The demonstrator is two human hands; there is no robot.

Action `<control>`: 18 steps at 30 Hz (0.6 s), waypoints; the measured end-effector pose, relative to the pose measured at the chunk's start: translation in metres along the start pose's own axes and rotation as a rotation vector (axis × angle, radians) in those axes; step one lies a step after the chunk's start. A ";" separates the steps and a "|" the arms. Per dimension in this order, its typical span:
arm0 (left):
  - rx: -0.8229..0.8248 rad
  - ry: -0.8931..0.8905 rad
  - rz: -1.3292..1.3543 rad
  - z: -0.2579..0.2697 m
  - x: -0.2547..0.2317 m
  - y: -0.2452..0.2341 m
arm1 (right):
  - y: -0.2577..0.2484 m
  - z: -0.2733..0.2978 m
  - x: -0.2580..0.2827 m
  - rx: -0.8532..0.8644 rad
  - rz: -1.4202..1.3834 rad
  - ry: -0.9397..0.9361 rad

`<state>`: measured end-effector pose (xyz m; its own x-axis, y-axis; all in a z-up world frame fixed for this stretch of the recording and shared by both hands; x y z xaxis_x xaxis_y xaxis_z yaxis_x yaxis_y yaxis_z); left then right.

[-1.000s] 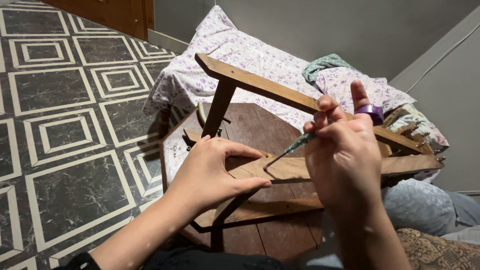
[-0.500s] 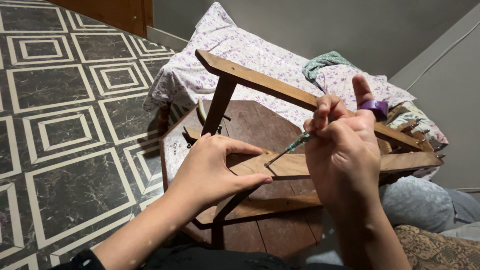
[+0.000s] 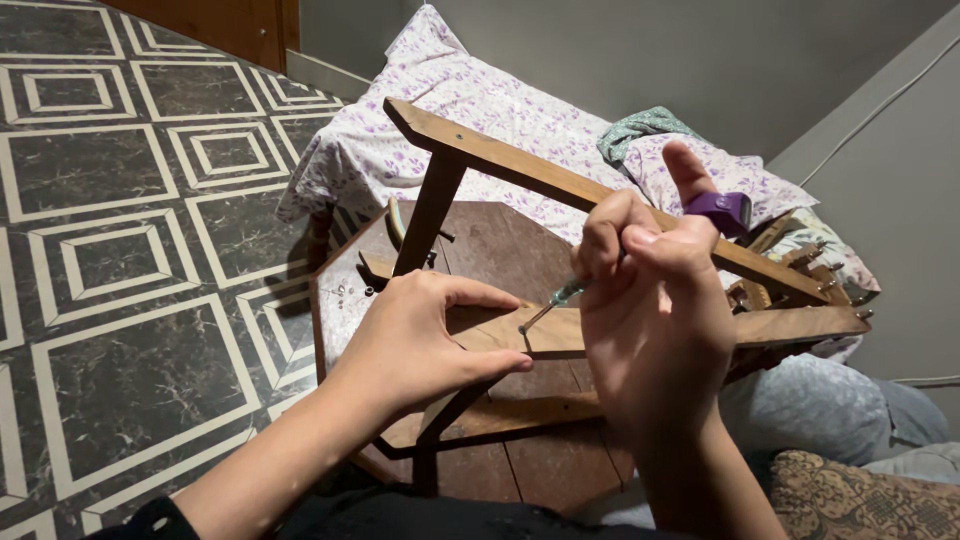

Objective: The person uses a screwdriver to tighten screws into a wooden frame, repeatedly inserting and turning screws to secure the joints. The hands manipulate the frame and tool throughout the clip.

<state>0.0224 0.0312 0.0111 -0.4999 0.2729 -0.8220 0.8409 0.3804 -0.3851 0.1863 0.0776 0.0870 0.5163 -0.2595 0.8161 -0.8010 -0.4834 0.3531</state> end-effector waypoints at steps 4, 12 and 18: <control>-0.001 -0.003 -0.002 -0.001 -0.001 0.001 | 0.005 -0.002 0.003 -0.005 0.074 -0.027; 0.172 -0.330 -0.047 -0.002 0.003 0.003 | 0.007 -0.006 0.000 -0.086 0.194 -0.043; -0.027 0.071 0.136 0.001 0.001 0.005 | 0.008 -0.019 -0.007 -0.139 0.185 -0.075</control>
<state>0.0268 0.0324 0.0082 -0.3964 0.3851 -0.8334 0.8962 0.3594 -0.2601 0.1710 0.0915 0.0930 0.3734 -0.3970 0.8385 -0.9156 -0.3034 0.2641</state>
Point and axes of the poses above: each hand's wrist, its own z-axis away from the middle knuckle, its own y-axis out of the palm, x = y × z, the point moved 2 cm from there along -z, towards the middle knuckle, and after that the axes turned 7 degrees about -x, right-handed, at the moved point
